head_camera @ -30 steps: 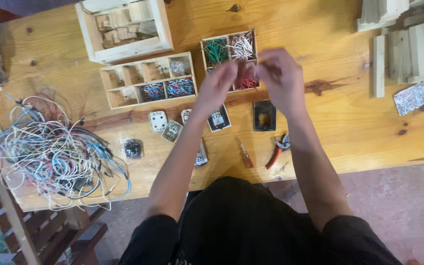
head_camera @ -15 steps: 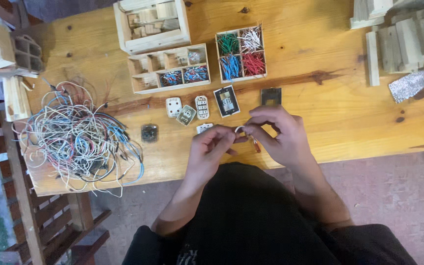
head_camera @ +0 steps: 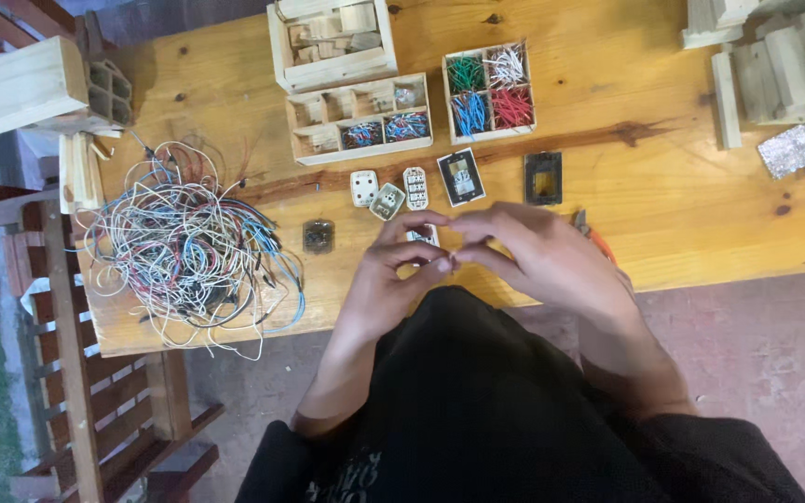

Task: The person wires an electrical component by hand, using a screwdriver to tighten terminals and wire strippers to prepare the wires.

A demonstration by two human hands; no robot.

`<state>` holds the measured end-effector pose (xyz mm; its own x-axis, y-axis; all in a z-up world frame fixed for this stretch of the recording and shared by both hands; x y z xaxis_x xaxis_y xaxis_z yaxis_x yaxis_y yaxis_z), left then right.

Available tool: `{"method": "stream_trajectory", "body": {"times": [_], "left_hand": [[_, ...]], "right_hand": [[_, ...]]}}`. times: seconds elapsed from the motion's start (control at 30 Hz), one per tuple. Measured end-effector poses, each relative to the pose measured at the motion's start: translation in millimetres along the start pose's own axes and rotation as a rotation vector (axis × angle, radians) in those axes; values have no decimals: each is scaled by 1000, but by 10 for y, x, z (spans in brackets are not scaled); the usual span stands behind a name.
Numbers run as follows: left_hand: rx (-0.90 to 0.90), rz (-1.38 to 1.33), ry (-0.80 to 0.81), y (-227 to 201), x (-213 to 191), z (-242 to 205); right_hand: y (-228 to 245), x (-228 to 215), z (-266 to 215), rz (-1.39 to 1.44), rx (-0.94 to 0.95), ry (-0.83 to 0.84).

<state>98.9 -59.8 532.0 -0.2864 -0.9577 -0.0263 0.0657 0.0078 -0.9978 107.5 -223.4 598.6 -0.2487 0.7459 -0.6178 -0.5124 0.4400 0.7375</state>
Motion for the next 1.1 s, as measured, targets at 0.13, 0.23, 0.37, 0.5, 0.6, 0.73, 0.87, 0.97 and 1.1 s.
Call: {"method": "stream_trajectory", "body": {"times": [0.13,0.23,0.37,0.5,0.6,0.73,0.87,0.97,1.1], "left_hand": [[-28,-188,-118,217,-110,-150],[-20,-314,-218,219,-196,-206],[6,-393,-240,298,-222,-280],[9,-395,-280,438,-226,-402],[-35,-383,-279,409,-226,-455],[22,-230,-318,465,-322,-528],[72,-79,-312,247,-327,-571],[172,147,-340,103,-328,-615],[433,455,-377,-116,-290,-657]], "right_hand": [[161,99,-32,-182,-127,-286],[258,260,-101,-144,-104,-350],[462,425,-83,-149,-205,-406],[442,529,-154,-213,-165,-473],[414,636,-188,-294,-159,-464],[484,671,-200,-469,-276,-356],[351,738,-259,-421,-280,-338],[282,750,-289,-298,-164,-318],[200,712,-284,91,134,-227]]}}
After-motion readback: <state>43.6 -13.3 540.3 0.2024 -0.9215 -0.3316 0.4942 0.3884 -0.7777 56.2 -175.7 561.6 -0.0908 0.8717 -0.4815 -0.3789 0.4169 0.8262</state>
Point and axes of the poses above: each hand's wrist, its own z-axis towards the middle knuckle, its own x-axis out of the palm, y = z × x, the point moved 6 cm from there along z, towards the middle knuckle, and after that the axes turned 2 degrees about x, right-handed, at the moved point
